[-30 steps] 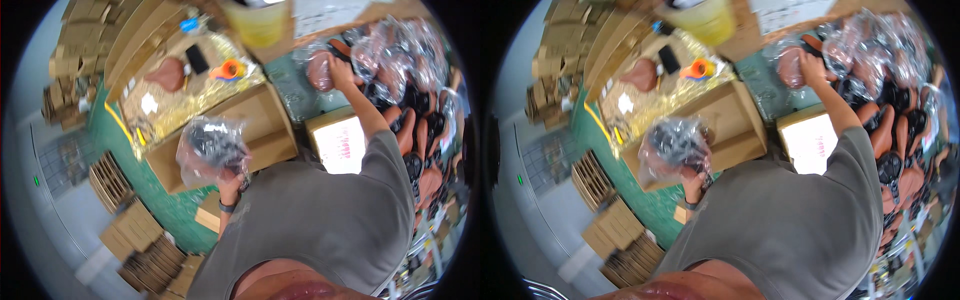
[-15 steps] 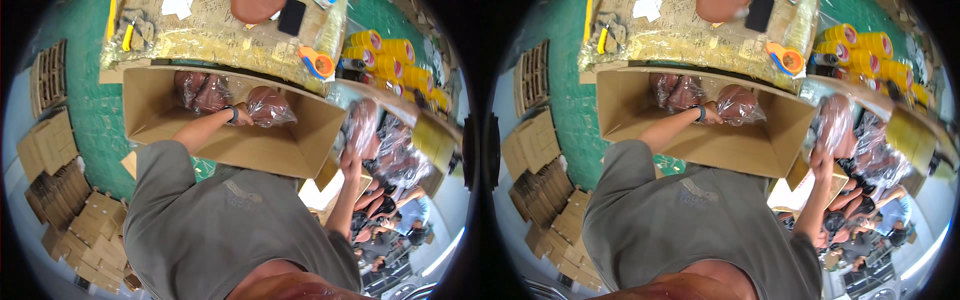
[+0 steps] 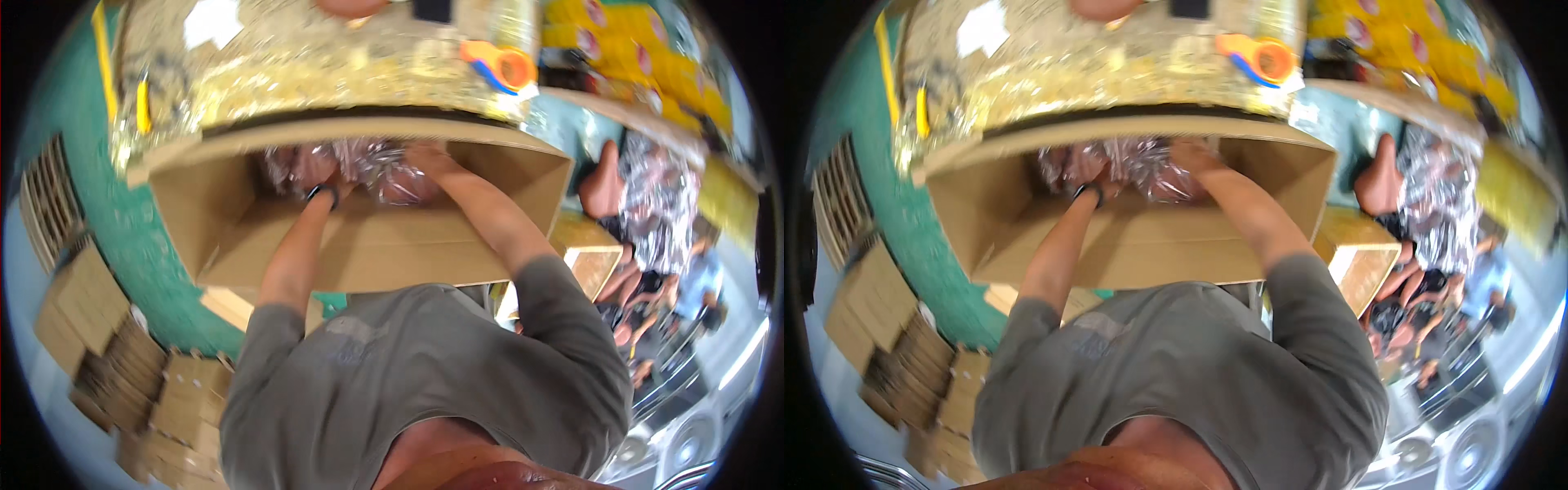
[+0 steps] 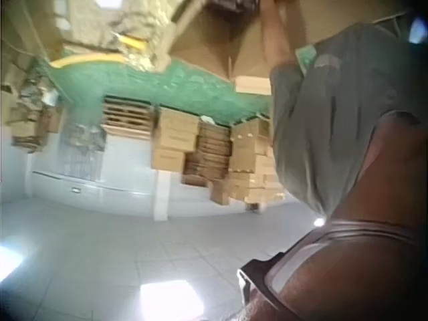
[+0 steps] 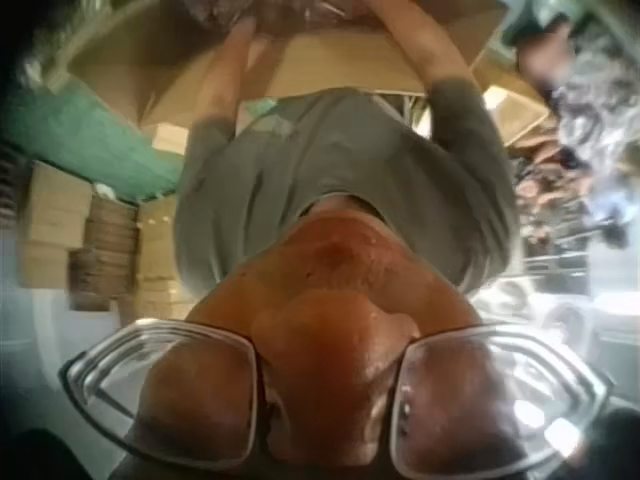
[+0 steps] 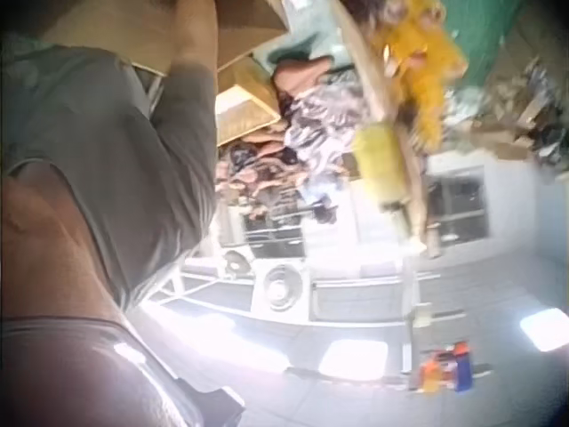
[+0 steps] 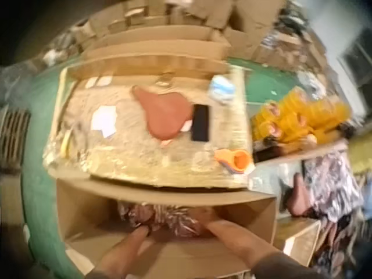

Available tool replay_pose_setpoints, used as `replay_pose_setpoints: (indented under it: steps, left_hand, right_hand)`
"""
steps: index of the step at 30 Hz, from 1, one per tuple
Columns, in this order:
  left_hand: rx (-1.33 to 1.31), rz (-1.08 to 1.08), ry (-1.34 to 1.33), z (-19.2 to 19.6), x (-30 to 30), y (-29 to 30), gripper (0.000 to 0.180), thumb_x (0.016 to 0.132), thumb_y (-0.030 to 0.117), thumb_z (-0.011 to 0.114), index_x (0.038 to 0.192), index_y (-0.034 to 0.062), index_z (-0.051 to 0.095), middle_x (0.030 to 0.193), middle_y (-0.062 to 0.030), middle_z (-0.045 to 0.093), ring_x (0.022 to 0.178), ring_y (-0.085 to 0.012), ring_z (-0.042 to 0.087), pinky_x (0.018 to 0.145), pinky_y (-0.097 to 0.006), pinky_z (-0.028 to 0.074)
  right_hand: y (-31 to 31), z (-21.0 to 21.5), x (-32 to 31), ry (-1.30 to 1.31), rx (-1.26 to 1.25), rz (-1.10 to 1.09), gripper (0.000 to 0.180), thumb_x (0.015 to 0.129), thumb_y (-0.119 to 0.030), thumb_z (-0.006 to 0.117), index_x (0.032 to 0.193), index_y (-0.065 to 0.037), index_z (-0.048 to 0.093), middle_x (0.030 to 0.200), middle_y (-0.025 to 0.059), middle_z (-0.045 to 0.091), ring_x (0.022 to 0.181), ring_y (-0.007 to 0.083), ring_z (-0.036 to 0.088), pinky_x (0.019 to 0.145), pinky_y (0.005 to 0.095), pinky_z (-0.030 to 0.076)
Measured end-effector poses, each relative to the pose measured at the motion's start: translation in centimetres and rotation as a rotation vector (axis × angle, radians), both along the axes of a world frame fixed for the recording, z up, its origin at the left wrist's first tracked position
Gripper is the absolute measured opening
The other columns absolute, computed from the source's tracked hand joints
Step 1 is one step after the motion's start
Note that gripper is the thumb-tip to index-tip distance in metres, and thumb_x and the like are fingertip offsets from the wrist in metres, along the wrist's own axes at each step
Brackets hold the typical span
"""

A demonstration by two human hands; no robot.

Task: Packing bicycle seats into cardboard boxes and sealing them with tape.

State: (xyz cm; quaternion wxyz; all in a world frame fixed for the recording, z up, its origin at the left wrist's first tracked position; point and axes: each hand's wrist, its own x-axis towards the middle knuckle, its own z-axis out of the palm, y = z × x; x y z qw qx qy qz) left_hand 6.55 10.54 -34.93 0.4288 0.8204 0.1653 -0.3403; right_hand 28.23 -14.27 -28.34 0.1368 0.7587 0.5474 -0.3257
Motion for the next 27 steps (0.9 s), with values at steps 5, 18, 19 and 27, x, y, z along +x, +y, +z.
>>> replay_pose_setpoints:
  steps: [5, 18, 19, 27]
  left_hand:
    - [-0.331, 0.353, -0.032, 16.6, -11.4, 8.2, 0.072, 0.105, 0.017, 0.072, 0.166, 0.0013, 0.038, 0.160, -0.0193, 0.057, 0.146, -0.0341, 0.058, 0.120, -0.044, 0.047]
    - [0.040, 0.650, -0.471, 43.4, -1.4, -20.1, 0.063, 0.104, 0.000, 0.067, 0.163, 0.0013, 0.045, 0.140, -0.0187, 0.069, 0.127, -0.0266, 0.068, 0.109, -0.040, 0.054]
    - [0.081, 0.468, -0.527, 44.1, 0.6, -22.4, 0.062, 0.103, 0.000, 0.067, 0.162, 0.0008, 0.048, 0.139, -0.0189, 0.070, 0.125, -0.0274, 0.070, 0.108, -0.040, 0.055]
    - [-0.112, -0.045, -0.571, 46.9, 17.5, -38.1, 0.057, 0.099, 0.007, 0.075, 0.153, 0.0041, 0.058, 0.129, -0.0200, 0.076, 0.118, -0.0316, 0.075, 0.104, -0.041, 0.058]
  right_hand:
    - [9.2, 3.9, -6.1, 0.246, 0.111, -0.342, 0.041, 0.101, -0.014, 0.054, 0.137, -0.005, 0.072, 0.140, 0.0242, 0.070, 0.127, 0.0414, 0.070, 0.108, 0.0518, 0.056]
    - [-48.0, 29.8, 27.4, -0.696, 0.327, -1.601, 0.132, 0.078, -0.058, 0.093, 0.170, 0.001, 0.019, 0.147, 0.0359, 0.055, 0.131, 0.0527, 0.061, 0.111, 0.0559, 0.052]
    - [-48.0, 28.8, 28.0, -0.545, 0.198, -1.648, 0.141, 0.075, -0.063, 0.094, 0.173, -0.002, 0.013, 0.153, 0.0359, 0.051, 0.137, 0.0517, 0.058, 0.115, 0.0566, 0.051]
    - [-48.1, 24.0, 22.2, -0.422, 0.267, -1.834, 0.145, 0.075, -0.058, 0.096, 0.178, -0.025, -0.001, 0.170, 0.0250, 0.030, 0.153, 0.0497, 0.040, 0.118, 0.0626, 0.046]
